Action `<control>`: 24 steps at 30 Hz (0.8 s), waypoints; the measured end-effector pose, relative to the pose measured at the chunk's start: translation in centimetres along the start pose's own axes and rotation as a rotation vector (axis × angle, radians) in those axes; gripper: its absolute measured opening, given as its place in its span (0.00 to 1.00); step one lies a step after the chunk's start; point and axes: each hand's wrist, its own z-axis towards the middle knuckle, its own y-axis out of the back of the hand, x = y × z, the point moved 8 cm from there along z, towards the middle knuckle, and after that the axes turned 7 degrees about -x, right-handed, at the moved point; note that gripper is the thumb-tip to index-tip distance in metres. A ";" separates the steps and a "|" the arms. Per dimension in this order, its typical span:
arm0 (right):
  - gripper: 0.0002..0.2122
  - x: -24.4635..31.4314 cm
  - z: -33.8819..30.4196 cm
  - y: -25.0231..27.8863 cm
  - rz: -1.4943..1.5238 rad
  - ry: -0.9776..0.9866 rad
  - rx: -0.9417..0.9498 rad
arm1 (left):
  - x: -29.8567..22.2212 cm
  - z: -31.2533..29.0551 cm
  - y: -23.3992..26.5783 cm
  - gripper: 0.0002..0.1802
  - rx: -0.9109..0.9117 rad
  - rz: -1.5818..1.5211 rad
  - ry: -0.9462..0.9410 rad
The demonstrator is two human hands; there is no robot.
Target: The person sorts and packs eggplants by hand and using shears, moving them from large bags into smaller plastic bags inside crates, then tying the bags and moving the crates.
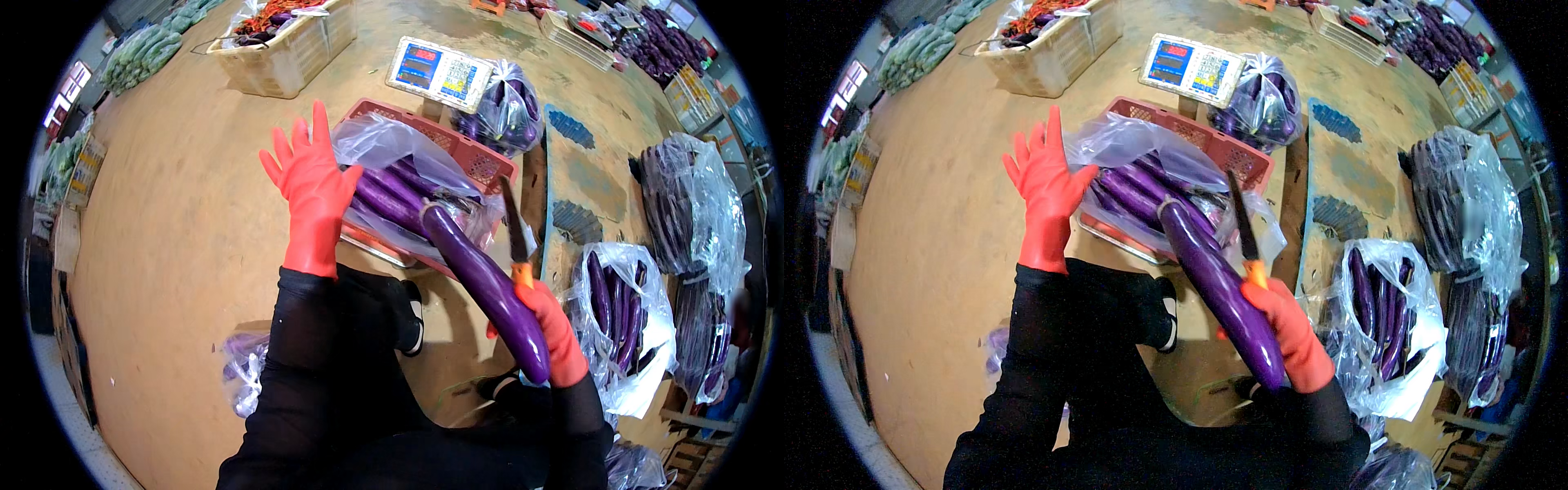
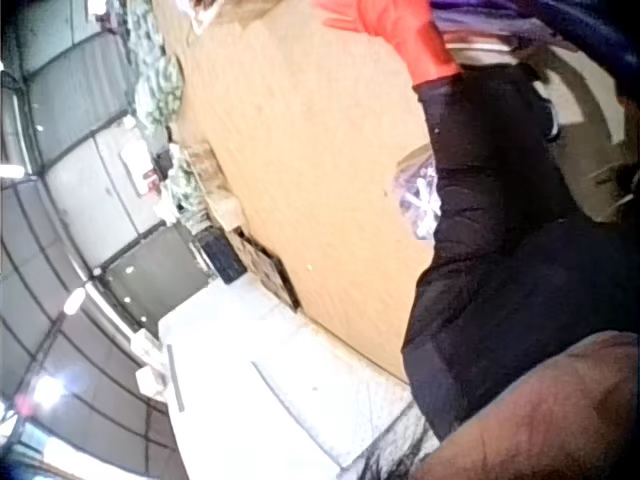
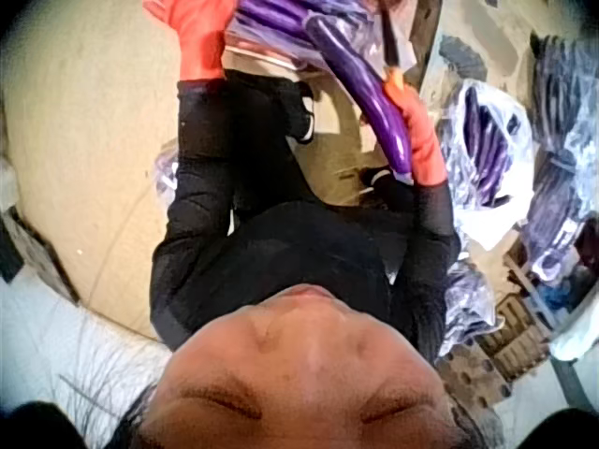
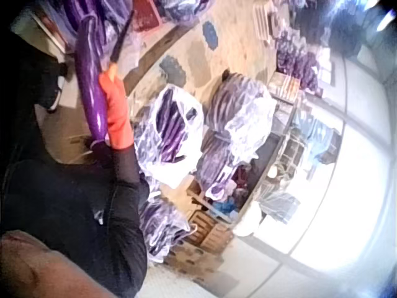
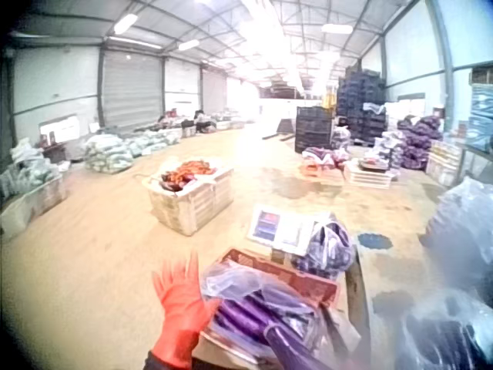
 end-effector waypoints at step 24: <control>0.16 3.3 -2.0 12.9 -0.280 0.210 -0.792 | 0.7 1.7 -0.5 0.10 -0.119 -0.524 0.142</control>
